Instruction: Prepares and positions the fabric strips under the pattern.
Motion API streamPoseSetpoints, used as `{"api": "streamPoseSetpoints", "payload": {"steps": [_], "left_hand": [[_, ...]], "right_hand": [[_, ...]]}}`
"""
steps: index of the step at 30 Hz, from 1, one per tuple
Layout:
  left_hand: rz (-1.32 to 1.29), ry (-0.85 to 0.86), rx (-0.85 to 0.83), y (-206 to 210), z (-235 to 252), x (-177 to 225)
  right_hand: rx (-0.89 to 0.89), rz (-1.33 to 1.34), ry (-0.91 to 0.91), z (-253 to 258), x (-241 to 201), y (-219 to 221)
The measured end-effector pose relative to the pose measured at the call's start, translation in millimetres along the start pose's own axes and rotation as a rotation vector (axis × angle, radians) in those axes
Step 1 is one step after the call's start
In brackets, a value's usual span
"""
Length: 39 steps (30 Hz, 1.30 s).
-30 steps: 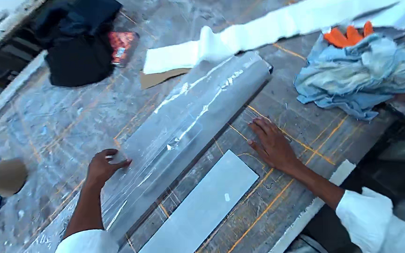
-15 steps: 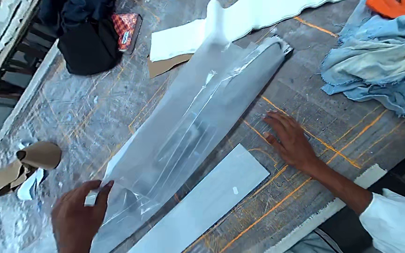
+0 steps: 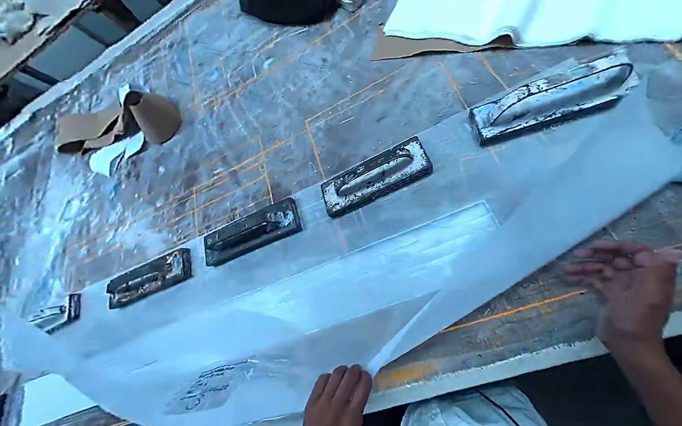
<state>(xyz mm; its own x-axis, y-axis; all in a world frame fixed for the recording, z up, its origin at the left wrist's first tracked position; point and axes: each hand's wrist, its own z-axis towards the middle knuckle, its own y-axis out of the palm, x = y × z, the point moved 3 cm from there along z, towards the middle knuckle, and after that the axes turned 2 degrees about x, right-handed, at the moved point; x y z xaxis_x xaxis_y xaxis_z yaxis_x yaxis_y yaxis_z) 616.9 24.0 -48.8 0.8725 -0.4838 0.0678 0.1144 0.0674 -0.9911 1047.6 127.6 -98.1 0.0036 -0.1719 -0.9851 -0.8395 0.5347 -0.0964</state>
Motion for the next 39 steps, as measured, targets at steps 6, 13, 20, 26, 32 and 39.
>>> {"api": "streamPoseSetpoints", "payload": {"steps": [6,13,20,26,32,39], "left_hand": [[-0.026,-0.092,0.079,14.3,-33.5,-34.9],[-0.062,-0.294,-0.021,15.1,-131.7,-121.8],[-0.104,-0.256,0.168,35.8,-189.7,-181.4],[-0.015,-0.212,0.257,44.4,-187.3,-183.4],[-0.053,-0.219,0.268,34.8,-198.1,-206.8],[0.046,-0.576,0.168,-3.4,-310.8,-348.4]], "right_hand": [[0.057,-0.114,0.143,-48.5,-12.6,-0.6],[0.261,-0.499,-0.233,-121.9,-30.1,10.5],[-0.104,-0.706,-0.501,-221.3,-12.0,121.4],[-0.605,-1.101,-0.705,-268.1,33.7,189.9],[-0.418,-0.840,-0.833,-278.1,8.1,256.8],[-0.754,-0.547,-0.954,-340.7,12.3,387.9]]}}
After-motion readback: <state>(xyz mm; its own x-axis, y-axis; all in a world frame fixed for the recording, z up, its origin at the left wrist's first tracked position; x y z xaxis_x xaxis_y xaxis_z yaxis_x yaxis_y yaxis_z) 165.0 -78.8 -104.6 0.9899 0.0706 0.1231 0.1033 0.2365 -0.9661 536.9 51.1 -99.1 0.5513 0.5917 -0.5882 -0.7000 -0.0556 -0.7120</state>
